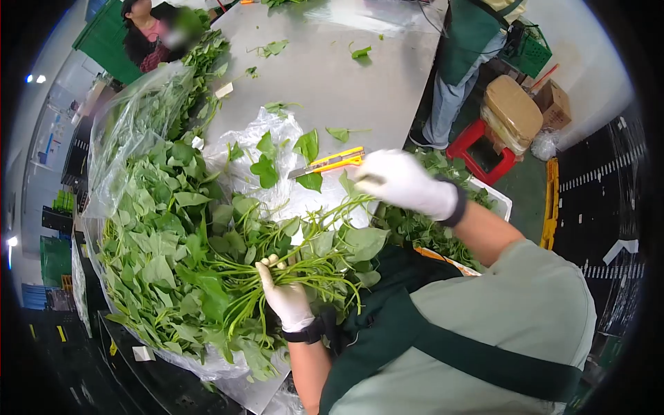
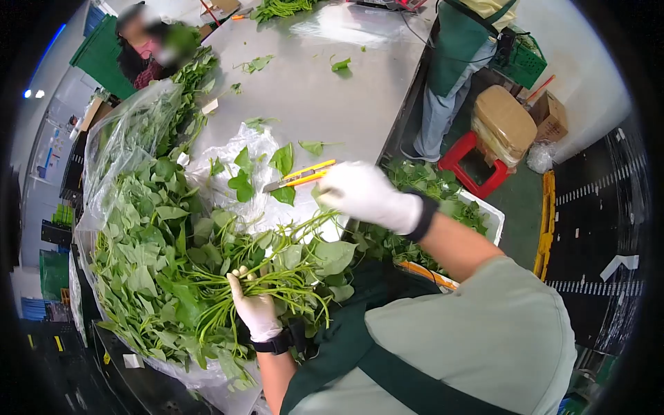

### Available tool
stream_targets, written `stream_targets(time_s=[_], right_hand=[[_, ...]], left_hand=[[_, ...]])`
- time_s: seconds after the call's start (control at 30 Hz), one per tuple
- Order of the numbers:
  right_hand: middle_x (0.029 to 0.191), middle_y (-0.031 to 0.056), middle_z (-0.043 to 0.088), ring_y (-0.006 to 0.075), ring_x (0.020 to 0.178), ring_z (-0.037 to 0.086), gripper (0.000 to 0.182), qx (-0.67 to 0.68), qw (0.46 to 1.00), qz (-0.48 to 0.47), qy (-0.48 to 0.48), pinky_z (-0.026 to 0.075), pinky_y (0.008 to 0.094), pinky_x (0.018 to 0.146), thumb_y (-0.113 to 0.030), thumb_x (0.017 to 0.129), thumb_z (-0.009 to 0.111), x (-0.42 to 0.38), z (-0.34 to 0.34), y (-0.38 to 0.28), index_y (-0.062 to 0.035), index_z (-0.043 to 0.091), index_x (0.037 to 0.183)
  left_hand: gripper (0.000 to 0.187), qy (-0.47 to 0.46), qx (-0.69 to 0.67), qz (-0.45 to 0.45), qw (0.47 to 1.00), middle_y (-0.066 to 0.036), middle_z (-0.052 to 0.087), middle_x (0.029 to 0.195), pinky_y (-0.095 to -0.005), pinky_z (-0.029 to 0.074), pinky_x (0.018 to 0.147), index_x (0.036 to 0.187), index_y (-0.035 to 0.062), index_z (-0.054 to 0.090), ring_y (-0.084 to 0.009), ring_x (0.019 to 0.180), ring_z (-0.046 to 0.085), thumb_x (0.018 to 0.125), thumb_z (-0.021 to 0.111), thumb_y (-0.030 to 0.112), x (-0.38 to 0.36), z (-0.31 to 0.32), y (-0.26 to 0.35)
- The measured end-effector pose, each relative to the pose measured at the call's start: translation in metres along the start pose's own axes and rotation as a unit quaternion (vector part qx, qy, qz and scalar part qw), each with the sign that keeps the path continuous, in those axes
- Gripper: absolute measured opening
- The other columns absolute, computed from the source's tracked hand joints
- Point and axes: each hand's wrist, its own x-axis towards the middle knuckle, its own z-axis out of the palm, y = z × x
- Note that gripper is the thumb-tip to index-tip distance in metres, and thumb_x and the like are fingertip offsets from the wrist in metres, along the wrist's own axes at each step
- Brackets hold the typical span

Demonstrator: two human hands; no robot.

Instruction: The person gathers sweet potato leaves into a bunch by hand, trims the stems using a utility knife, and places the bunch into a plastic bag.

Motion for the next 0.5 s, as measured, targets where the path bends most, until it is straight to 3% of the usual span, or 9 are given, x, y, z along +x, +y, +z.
stream_targets(time_s=[0.03,0.07,0.1,0.13,0.17,0.23,0.33,0.4,0.5], right_hand=[[0.078,0.0096,0.064,0.0295,0.076,0.063,0.017,0.062,0.998,-0.016,-0.013,0.05,0.0391,0.069,-0.023,0.078,0.069,0.004,0.033,0.001,-0.0074,0.067,0.083],[0.077,0.0104,0.064,0.029,0.076,0.063,0.023,0.061,0.99,0.007,-0.128,0.049,0.0396,0.069,-0.028,0.077,0.07,0.014,0.056,-0.005,-0.0068,0.067,0.086],[0.075,0.0123,0.064,0.0305,0.076,0.064,0.027,0.0,0.984,-0.067,-0.163,0.05,0.0417,0.067,-0.031,0.071,0.07,0.017,0.075,-0.01,-0.0074,0.069,0.084],[0.075,0.0123,0.064,0.0305,0.076,0.064,0.027,0.005,0.984,-0.071,-0.165,0.05,0.0417,0.067,-0.031,0.071,0.07,0.017,0.085,-0.009,-0.0074,0.069,0.084],[0.077,0.0133,0.064,0.0309,0.075,0.064,0.028,-0.03,0.98,-0.085,-0.175,0.05,0.0419,0.067,-0.031,0.069,0.072,0.019,0.091,-0.01,-0.0065,0.068,0.083],[0.079,0.0138,0.059,0.0321,0.079,0.059,0.032,-0.033,0.977,-0.132,-0.166,0.047,0.0444,0.067,-0.03,0.065,0.074,0.018,0.103,-0.002,-0.0059,0.058,0.08],[0.078,0.0142,0.061,0.0317,0.074,0.062,0.027,-0.059,0.977,-0.169,-0.116,0.05,0.042,0.067,-0.025,0.067,0.072,0.014,0.098,-0.005,-0.0051,0.062,0.081],[0.082,0.0151,0.062,0.032,0.074,0.062,0.026,-0.043,0.983,-0.082,-0.158,0.05,0.0416,0.068,-0.021,0.071,0.07,0.016,0.094,0.001,-0.0047,0.058,0.088],[0.088,0.0137,0.063,0.0272,0.074,0.064,0.026,0.238,0.964,0.09,-0.071,0.051,0.0382,0.068,-0.01,0.079,0.062,0.029,0.07,-0.005,-0.0048,0.054,0.103]], left_hand=[[0.022,0.018,0.01,0.009,1.0,-0.001,0.055,0.093,-0.0333,0.042,0.095,0.097,0.0091,0.053,-0.0111,0.078,0.047,0.099,0.051,0.031,-0.008,0.008,0.004],[0.022,-0.036,0.022,0.041,0.998,0.0,0.054,0.09,-0.0309,0.041,0.093,0.095,0.0091,0.052,-0.0111,0.077,0.046,0.1,0.05,0.031,-0.019,0.018,0.009],[0.019,-0.014,0.047,0.076,0.996,0.0,0.055,0.092,-0.0326,0.041,0.095,0.096,0.0091,0.054,-0.0117,0.077,0.048,0.1,0.051,0.028,-0.03,0.019,0.017],[0.016,0.008,0.073,0.111,0.991,0.0,0.057,0.093,-0.0342,0.041,0.097,0.096,0.0092,0.055,-0.0124,0.076,0.051,0.1,0.051,0.025,-0.043,0.018,0.027],[0.018,-0.096,-0.011,0.122,0.988,-0.001,0.058,0.091,-0.0329,0.041,0.097,0.096,0.0087,0.055,-0.0121,0.073,0.05,0.101,0.048,0.024,-0.055,0.021,0.04],[0.021,-0.074,-0.066,0.159,0.982,-0.002,0.056,0.088,-0.0326,0.043,0.088,0.093,0.0093,0.052,-0.0122,0.068,0.048,0.101,0.046,0.027,-0.084,0.021,0.066],[0.022,-0.094,-0.071,0.216,0.969,-0.003,0.051,0.084,-0.0338,0.045,0.086,0.09,0.0086,0.048,-0.0129,0.063,0.045,0.102,0.044,0.026,-0.11,0.002,0.095],[0.022,-0.045,-0.05,0.271,0.96,-0.002,0.045,0.081,-0.0314,0.044,0.084,0.086,0.0093,0.043,-0.0127,0.063,0.042,0.102,0.043,0.025,-0.122,0.001,0.103],[0.023,-0.055,-0.053,0.28,0.957,-0.002,0.044,0.081,-0.0315,0.044,0.083,0.086,0.0095,0.041,-0.0128,0.063,0.041,0.102,0.043,0.024,-0.128,-0.012,0.111]])
